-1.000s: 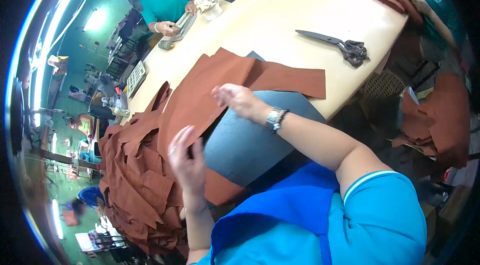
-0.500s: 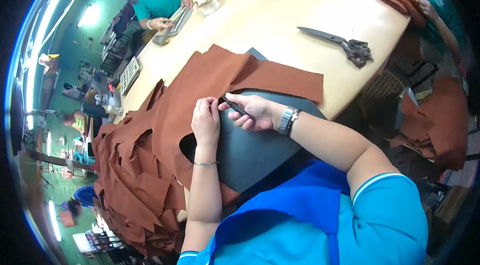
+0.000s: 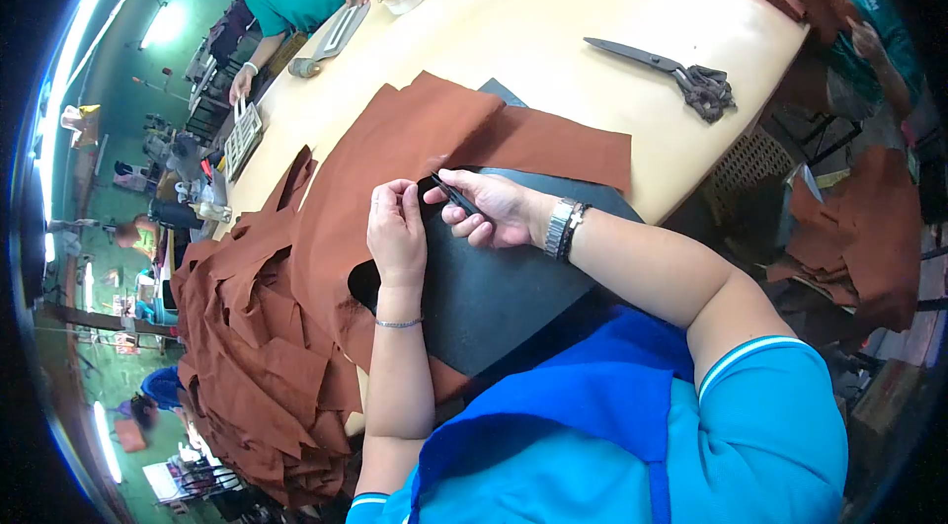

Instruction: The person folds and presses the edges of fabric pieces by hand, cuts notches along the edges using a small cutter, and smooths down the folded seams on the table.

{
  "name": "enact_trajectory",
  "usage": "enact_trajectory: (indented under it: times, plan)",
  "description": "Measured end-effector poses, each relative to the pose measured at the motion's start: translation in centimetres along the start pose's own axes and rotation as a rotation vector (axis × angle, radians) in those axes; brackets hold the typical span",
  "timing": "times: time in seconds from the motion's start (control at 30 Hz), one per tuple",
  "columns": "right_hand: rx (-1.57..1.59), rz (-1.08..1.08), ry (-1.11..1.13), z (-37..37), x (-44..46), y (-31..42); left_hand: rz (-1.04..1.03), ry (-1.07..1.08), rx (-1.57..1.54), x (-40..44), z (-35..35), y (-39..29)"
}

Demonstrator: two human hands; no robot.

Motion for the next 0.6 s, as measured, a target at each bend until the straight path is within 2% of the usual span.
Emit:
enact_trajectory:
  times: [0.3,0.6]
  plan:
    - [-0.092,0.085,-0.024,0.7,0.4,-0.3,0.02,0.004,-0.017,0.0,0.1,-0.4]
    - [-0.15,0.059,-0.089,-0.6,-0.1,0.1,0.028,0.003,-0.03,-0.1,0.2,-0.5]
Point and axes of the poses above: each hand's wrist, its own x-axis towards the middle knuckle, its own z-axis out of the back of the hand, y = z × x, the point moved 4 cm from there along x, towards the middle knuckle, and after that the axes turned 15 degrees about -x, right-handed, at the moved point
